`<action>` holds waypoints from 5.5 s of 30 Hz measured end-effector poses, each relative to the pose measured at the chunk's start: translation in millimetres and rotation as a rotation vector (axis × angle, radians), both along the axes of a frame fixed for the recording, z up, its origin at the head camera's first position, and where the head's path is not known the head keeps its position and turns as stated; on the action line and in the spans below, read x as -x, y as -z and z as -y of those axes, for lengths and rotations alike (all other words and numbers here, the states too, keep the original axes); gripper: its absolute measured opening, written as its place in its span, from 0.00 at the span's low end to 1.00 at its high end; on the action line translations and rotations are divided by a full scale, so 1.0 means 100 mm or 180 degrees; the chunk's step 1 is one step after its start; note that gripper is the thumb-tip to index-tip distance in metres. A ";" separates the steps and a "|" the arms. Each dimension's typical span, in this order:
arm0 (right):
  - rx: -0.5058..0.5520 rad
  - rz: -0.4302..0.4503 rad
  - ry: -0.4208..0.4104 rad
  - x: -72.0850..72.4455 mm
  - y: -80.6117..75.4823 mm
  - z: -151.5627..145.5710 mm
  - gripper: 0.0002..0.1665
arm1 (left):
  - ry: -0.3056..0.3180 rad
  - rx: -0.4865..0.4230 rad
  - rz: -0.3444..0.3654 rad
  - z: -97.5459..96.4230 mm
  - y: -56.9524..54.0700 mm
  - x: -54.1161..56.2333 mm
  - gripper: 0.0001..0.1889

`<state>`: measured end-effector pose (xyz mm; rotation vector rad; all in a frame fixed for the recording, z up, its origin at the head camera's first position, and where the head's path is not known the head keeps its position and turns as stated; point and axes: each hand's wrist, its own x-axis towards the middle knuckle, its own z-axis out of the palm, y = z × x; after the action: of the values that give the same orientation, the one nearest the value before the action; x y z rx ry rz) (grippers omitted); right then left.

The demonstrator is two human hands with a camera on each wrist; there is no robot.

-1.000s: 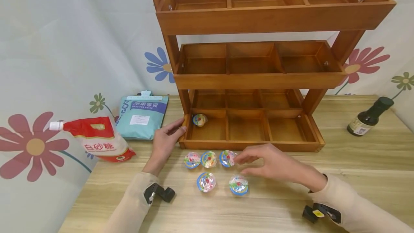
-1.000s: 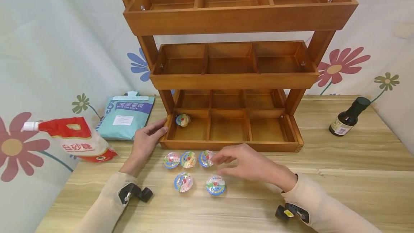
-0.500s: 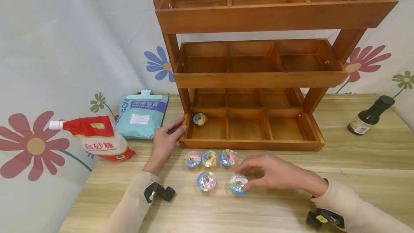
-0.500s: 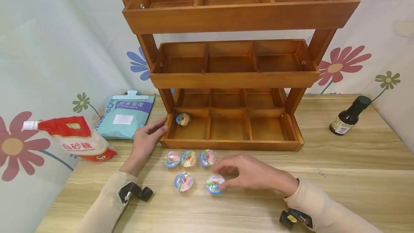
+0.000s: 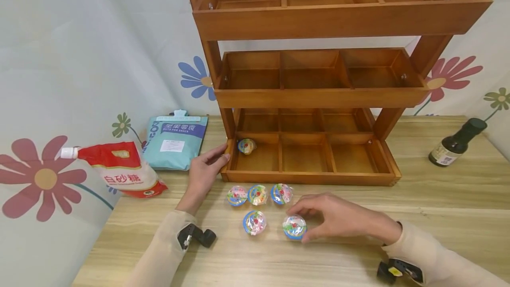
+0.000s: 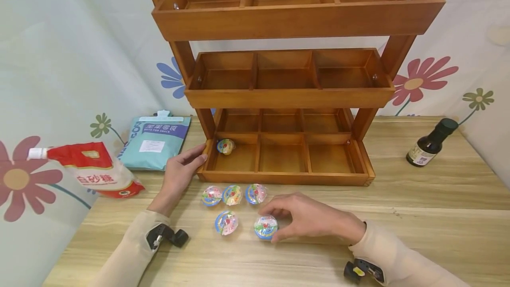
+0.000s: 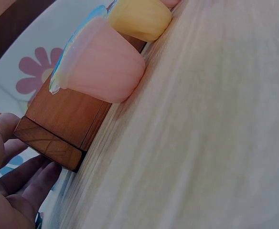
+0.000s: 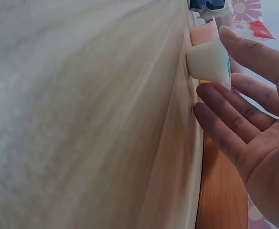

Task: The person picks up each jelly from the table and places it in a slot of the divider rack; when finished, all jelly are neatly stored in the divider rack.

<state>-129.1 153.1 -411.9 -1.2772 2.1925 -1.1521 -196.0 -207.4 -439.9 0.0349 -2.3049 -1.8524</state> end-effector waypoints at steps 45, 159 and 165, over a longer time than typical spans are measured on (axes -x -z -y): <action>0.0424 -0.0225 0.0483 0.42 -0.45 0.38 0.28 | -0.0018 0.0007 0.0009 -0.03 -0.03 -0.01 0.20; -0.0400 -0.0257 0.0588 1.26 -0.14 1.28 0.24 | -0.0046 -0.0006 0.0046 -0.01 0.00 -0.02 0.19; -0.0404 -0.0324 0.0533 1.26 -0.13 1.27 0.24 | -0.0059 -0.0011 0.0027 -0.01 0.00 -0.02 0.19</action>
<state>-254.7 26.2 -398.5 -1.1411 2.4446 -1.0076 -194.4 -206.5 -439.9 0.0644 -2.2989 -1.8510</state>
